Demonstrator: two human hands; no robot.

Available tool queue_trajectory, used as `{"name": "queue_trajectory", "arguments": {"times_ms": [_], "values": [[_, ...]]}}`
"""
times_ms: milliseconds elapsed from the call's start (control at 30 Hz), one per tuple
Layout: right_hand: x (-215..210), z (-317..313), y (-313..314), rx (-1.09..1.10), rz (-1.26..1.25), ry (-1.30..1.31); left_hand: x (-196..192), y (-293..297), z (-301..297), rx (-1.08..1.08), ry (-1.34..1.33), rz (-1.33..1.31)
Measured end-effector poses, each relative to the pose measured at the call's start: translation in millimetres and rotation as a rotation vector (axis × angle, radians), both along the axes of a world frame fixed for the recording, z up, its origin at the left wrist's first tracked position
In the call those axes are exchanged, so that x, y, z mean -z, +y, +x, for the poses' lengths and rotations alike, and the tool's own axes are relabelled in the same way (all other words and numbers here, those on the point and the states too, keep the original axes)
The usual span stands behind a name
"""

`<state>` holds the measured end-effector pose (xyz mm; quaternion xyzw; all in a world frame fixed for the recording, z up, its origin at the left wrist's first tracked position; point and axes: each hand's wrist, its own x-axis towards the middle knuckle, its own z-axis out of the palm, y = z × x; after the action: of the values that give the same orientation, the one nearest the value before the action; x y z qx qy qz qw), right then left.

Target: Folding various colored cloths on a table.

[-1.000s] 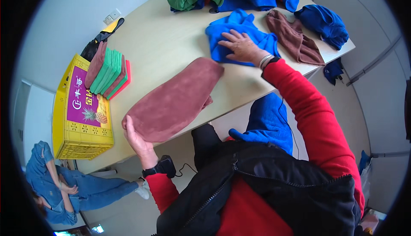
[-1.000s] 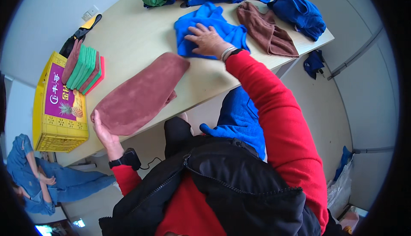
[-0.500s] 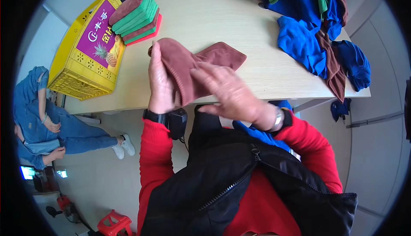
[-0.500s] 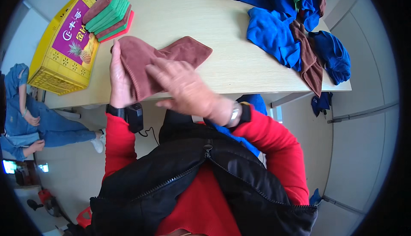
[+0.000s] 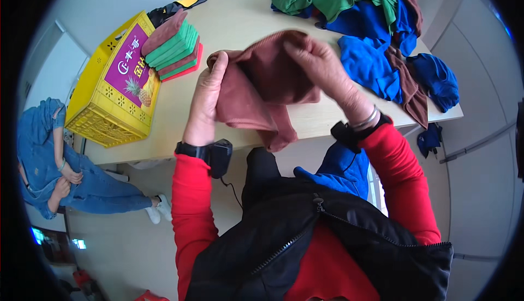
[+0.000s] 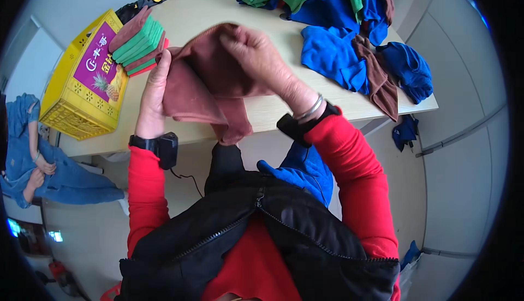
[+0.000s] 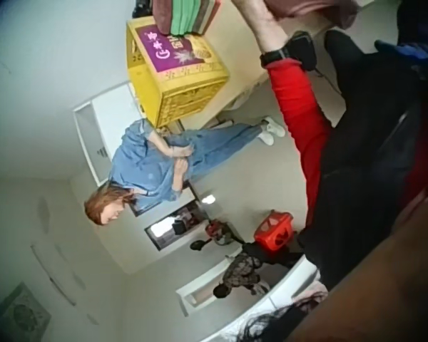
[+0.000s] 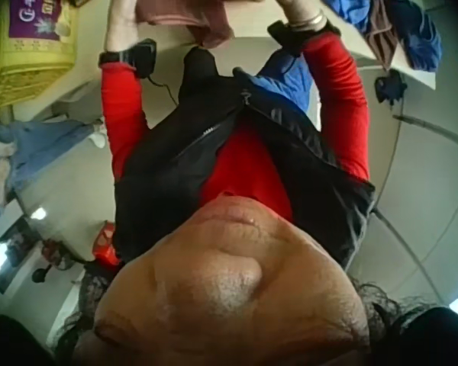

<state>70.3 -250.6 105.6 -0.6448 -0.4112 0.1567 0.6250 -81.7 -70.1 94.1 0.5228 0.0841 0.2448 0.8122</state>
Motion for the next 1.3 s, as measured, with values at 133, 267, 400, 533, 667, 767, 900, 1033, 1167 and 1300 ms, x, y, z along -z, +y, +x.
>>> {"name": "queue_trajectory", "arguments": {"times_ms": [133,267,400,533,667,767,900,1033,1167,1300], "values": [[-37,26,-15,0.062,0.210,-0.058,-22,19,-30,0.116,0.207,0.597],[-63,40,-33,0.106,0.294,-0.243,-43,30,-47,0.204,0.333,0.807],[-85,53,-55,0.171,0.305,-0.303,-51,60,-61,0.054,0.371,1.039],[-93,58,-71,0.301,0.299,-0.344,-57,67,-76,-0.108,0.206,0.954],[-93,53,-83,0.346,0.280,-0.323,-67,43,-75,-0.224,0.052,0.824],[-94,58,-97,0.293,0.311,-0.235,-72,25,-82,-0.283,-0.011,0.837],[-102,61,-113,0.324,0.341,-0.239,-82,7,-91,-0.245,-0.050,0.789],[-134,87,-129,0.359,0.257,-0.307,-93,-20,-95,-0.151,-0.083,0.685],[-149,102,-73,0.330,0.074,-0.677,-63,-24,-79,-0.125,-0.038,0.493],[-114,134,34,0.389,-0.114,-1.024,30,3,-60,-0.181,0.115,0.307]]}}
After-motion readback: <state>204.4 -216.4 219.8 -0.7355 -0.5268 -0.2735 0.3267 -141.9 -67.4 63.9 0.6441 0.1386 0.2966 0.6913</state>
